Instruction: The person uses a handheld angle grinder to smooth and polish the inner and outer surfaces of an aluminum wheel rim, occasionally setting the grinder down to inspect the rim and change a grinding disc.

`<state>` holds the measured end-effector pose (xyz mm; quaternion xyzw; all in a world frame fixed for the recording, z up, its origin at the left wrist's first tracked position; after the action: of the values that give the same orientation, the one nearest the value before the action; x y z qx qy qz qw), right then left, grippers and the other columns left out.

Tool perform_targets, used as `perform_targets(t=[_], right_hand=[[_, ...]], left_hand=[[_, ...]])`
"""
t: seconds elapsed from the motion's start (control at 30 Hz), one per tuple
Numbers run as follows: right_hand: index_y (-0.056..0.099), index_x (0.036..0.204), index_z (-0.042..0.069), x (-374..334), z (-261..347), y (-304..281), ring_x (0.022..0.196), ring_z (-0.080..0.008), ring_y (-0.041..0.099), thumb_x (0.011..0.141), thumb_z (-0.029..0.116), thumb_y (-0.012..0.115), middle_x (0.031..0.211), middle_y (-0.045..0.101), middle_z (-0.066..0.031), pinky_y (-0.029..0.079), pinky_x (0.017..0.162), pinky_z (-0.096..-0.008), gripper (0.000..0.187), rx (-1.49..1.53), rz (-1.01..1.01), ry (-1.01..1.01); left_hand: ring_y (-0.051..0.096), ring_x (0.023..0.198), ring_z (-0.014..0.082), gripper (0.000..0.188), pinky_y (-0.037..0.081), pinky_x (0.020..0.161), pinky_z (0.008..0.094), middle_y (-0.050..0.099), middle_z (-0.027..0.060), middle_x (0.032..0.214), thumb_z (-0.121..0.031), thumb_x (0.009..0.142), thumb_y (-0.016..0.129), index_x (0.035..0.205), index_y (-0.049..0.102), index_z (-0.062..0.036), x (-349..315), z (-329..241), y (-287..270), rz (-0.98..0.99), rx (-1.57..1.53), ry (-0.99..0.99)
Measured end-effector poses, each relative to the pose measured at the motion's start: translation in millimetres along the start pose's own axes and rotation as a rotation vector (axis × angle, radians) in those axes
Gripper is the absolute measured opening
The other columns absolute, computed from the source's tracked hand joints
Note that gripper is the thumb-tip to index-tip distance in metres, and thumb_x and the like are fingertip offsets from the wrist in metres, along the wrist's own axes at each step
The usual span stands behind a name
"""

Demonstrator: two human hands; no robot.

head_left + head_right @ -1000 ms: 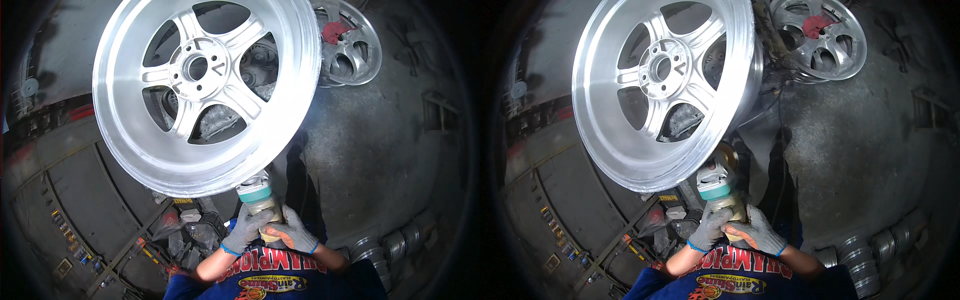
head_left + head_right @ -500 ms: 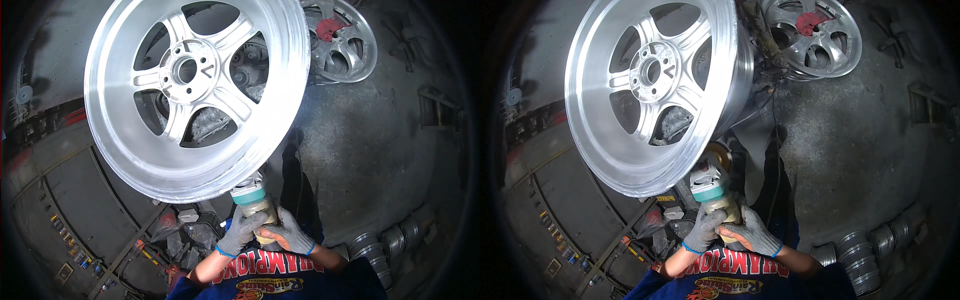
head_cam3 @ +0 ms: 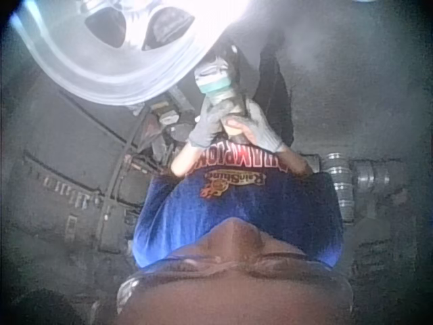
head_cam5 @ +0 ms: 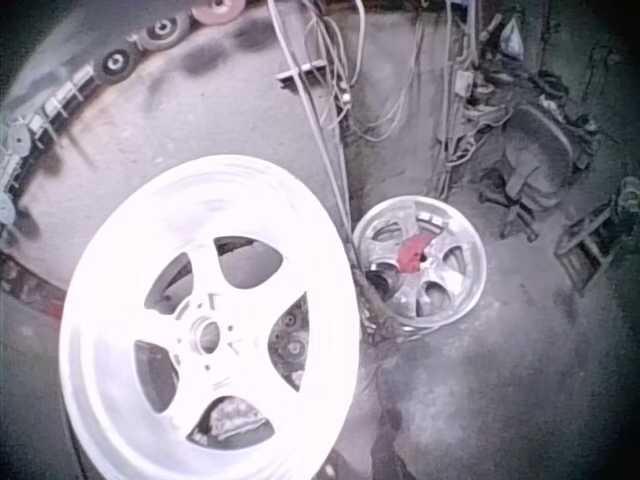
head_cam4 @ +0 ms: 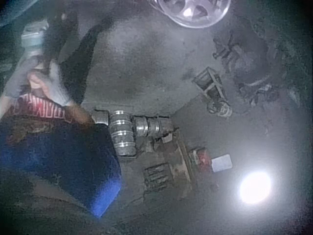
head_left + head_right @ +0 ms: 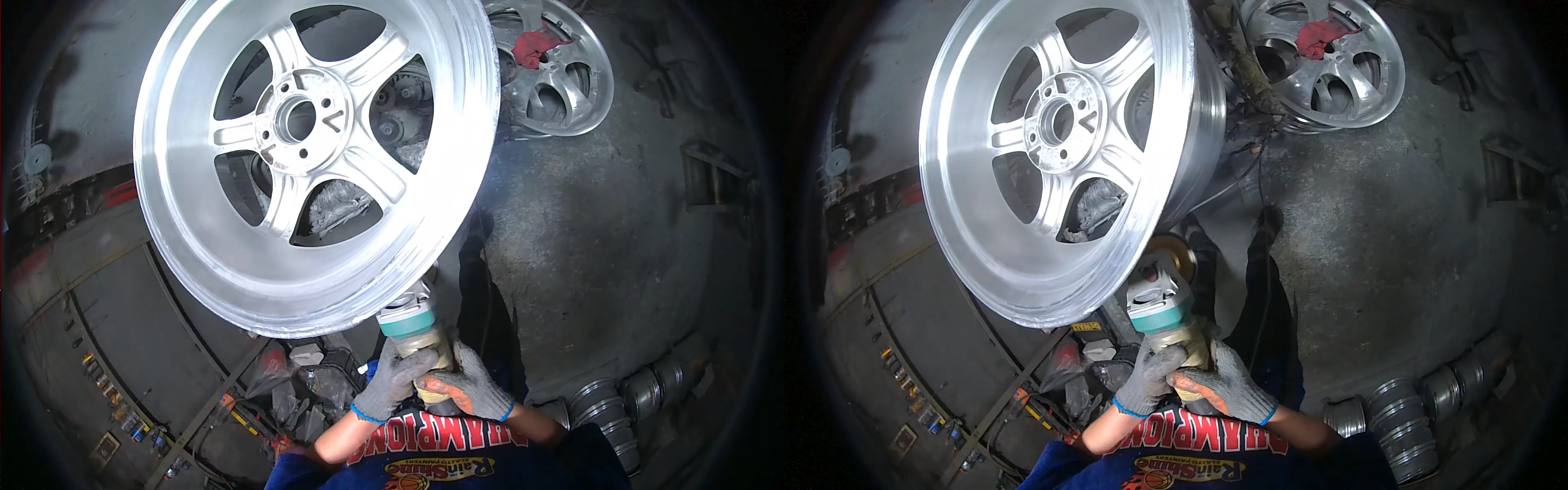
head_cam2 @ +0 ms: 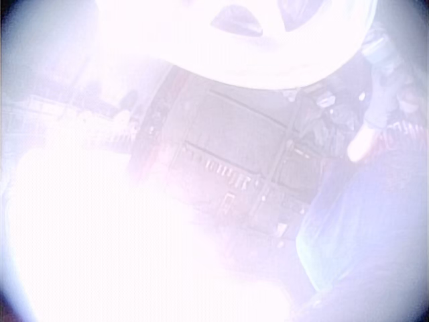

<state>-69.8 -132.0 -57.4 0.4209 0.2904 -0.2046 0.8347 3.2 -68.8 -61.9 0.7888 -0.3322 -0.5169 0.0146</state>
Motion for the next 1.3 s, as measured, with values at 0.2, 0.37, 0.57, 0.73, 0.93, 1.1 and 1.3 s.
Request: perform_targets(t=[0.2, 0.37, 0.57, 0.73, 0.93, 1.1, 1.3], right_hand=[[0.047, 0.121, -0.002, 1.6, -4.2, 6.6, 0.099, -0.0146, 0.058, 0.079, 0.023, 0.081, 0.109, 0.061, -0.0098, 0.049, 0.088, -0.0323, 0.059, 0.076, 0.02, 0.04], [0.047, 0.121, -0.002, 2.3, -12.9, 5.6, 0.099, -0.0174, 0.059, 0.078, 0.026, 0.082, 0.109, 0.061, -0.0108, 0.049, 0.089, -0.0339, 0.062, 0.052, 0.021, 0.053], [0.043, 0.126, -0.001, 1.7, -10.2, -0.9, 0.106, -0.02, 0.056, 0.076, 0.03, 0.082, 0.114, 0.058, -0.0141, 0.046, 0.094, -0.0348, 0.071, -0.01, -0.01, 0.016], [0.043, 0.127, -0.001, 2.5, -2.6, -1.1, 0.106, -0.0205, 0.057, 0.077, 0.029, 0.081, 0.114, 0.058, -0.0151, 0.046, 0.093, -0.0352, 0.07, -0.048, -0.024, -0.019], [0.046, 0.123, -0.002, 4.5, -13.7, 7.9, 0.099, -0.021, 0.06, 0.078, 0.029, 0.081, 0.108, 0.061, -0.0147, 0.048, 0.089, -0.0357, 0.065, 0.029, 0.053, 0.006], [0.046, 0.122, -0.002, 7.6, -6.1, 8.5, 0.099, -0.0208, 0.06, 0.078, 0.028, 0.081, 0.108, 0.061, -0.0151, 0.049, 0.088, -0.0355, 0.064, -0.025, 0.039, -0.053], [0.046, 0.121, -0.003, 4.4, -7.9, 5.1, 0.101, -0.0216, 0.059, 0.077, 0.03, 0.081, 0.109, 0.059, -0.0153, 0.048, 0.09, -0.0358, 0.065, -0.074, 0.021, -0.019]], left_hand=[[0.06, 0.101, 0.0193, 0.053, 0.05, 0.088, 0.0339, 0.06, 0.0105, 0.115, -0.016, 0.082, 0.07, 0.128, 0.049, -0.0003, -5.9, 8.1, -13.2, -0.041, 0.019, -0.024], [0.059, 0.103, 0.0199, 0.053, 0.05, 0.089, 0.0344, 0.059, 0.0108, 0.117, -0.015, 0.082, 0.069, 0.129, 0.048, -0.0005, -5.1, 10.7, -17.3, -0.039, -0.009, -0.012], [0.06, 0.102, 0.0208, 0.051, 0.05, 0.089, 0.0355, 0.06, 0.0108, 0.115, -0.014, 0.082, 0.068, 0.128, 0.048, -0.001, 0.1, 2.4, -1.9, 0.011, -0.055, -0.024], [0.06, 0.1, 0.0207, 0.049, 0.05, 0.089, 0.036, 0.06, 0.0107, 0.113, -0.012, 0.082, 0.067, 0.126, 0.05, 0.0, 1.4, -1.9, -0.4, 0.049, 0.006, -0.001], [0.06, 0.101, 0.0202, 0.052, 0.05, 0.089, 0.0349, 0.06, 0.0102, 0.114, -0.015, 0.082, 0.068, 0.128, 0.049, 0.0001, -11.4, 7.9, -21.8, -0.045, 0.042, -0.035], [0.06, 0.102, 0.0206, 0.055, 0.051, 0.089, 0.0344, 0.059, 0.0105, 0.116, -0.018, 0.083, 0.07, 0.13, 0.048, -0.0003, -7.6, 4.2, -12.9, -0.016, -0.103, 0.006], [0.061, 0.1, 0.0203, 0.055, 0.051, 0.087, 0.0344, 0.06, 0.0107, 0.114, -0.016, 0.082, 0.07, 0.13, 0.048, -0.0008, -6.6, 10.1, -15.4, -0.04, -0.051, -0.062]])
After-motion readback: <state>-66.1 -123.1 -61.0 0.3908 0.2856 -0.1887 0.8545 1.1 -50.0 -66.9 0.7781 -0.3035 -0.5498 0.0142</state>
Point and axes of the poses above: each hand's wrist, its own x-axis towards the middle knuckle, its own y-axis out of the palm, z = x × y, the point moved 9 cm from there along x, towards the middle knuckle
